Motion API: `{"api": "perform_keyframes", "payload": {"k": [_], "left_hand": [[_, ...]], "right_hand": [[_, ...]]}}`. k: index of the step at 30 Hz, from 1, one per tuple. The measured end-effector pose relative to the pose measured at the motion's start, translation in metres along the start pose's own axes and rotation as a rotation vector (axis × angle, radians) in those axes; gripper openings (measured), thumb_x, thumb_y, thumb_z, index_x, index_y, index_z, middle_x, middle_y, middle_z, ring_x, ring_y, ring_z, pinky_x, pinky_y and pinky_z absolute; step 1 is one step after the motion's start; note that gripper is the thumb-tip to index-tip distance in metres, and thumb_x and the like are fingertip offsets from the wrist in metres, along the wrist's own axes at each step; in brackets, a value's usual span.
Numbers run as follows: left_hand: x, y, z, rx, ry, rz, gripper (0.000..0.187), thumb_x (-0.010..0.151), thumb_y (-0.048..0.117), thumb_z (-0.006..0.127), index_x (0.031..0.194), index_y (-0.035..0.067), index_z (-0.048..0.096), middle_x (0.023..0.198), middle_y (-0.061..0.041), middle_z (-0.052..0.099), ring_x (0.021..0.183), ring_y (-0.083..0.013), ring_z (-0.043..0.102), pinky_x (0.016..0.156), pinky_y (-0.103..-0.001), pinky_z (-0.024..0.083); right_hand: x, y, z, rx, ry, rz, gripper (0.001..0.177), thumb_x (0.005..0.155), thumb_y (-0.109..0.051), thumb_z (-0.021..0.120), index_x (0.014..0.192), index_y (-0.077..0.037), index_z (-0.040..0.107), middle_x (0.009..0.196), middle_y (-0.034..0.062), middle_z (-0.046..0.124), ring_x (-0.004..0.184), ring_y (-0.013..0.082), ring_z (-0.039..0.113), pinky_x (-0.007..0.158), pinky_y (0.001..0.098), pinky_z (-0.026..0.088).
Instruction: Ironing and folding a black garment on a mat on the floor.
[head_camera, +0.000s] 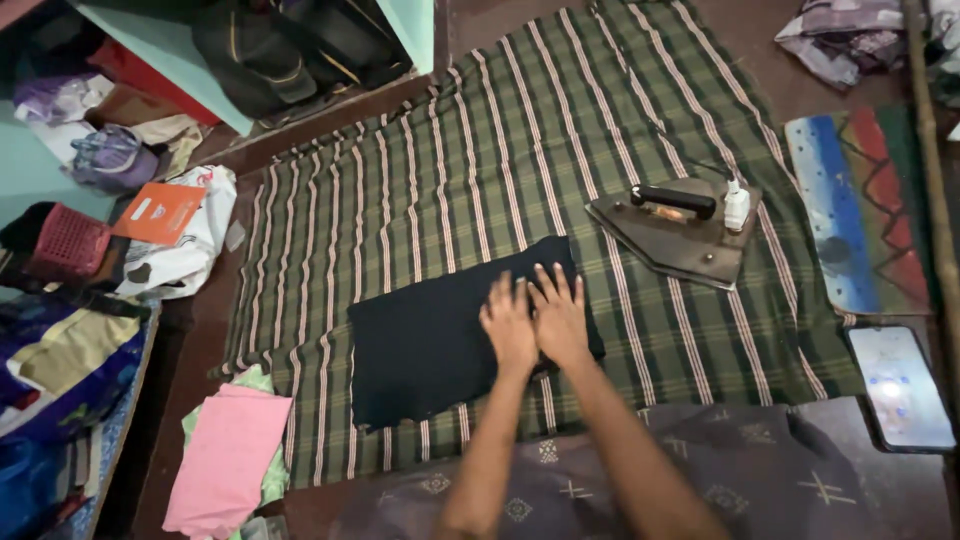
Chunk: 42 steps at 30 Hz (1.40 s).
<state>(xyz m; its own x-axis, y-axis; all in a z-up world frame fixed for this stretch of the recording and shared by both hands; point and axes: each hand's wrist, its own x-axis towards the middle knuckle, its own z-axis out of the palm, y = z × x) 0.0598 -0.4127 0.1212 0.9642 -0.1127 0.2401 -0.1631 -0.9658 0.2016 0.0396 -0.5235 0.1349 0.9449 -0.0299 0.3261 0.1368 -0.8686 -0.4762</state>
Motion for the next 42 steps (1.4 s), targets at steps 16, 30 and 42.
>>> {"api": "perform_keyframes", "payload": {"k": [16,30,42], "left_hand": [[-0.011,-0.003,0.014,-0.007,-0.245,0.14,0.068,0.097,0.05,0.056,0.155,0.016,0.042,0.168,-0.006,0.027,0.155,-0.0329,0.018,0.119,-0.07,0.006],[0.173,0.218,0.337,-1.748,-0.333,-0.295,0.018,0.098,0.017,0.073,0.099,0.002,0.063,0.09,-0.01,0.066,0.073,-0.0177,0.06,0.063,-0.034,0.05],[0.164,0.22,0.213,-1.832,-0.647,-0.485,0.038,0.096,0.038,0.072,0.116,0.006,0.066,0.08,0.001,0.06,0.072,-0.0118,0.06,0.064,-0.027,0.054]], "right_hand": [[0.083,0.143,0.12,0.62,-0.123,0.263,0.047,0.093,-0.029,0.072,0.133,-0.006,0.067,0.133,0.013,0.067,0.13,0.0297,0.061,0.111,0.0418,0.048],[0.101,0.297,0.026,2.326,0.35,0.57,0.023,0.096,-0.027,0.064,0.097,-0.004,0.069,0.091,0.0136,0.074,0.086,0.0296,0.07,0.084,0.0414,0.058],[0.064,0.297,0.043,2.531,0.36,0.183,0.016,0.112,-0.005,0.065,0.127,-0.002,0.069,0.113,0.0094,0.073,0.11,0.0221,0.069,0.108,0.0331,0.047]]}}
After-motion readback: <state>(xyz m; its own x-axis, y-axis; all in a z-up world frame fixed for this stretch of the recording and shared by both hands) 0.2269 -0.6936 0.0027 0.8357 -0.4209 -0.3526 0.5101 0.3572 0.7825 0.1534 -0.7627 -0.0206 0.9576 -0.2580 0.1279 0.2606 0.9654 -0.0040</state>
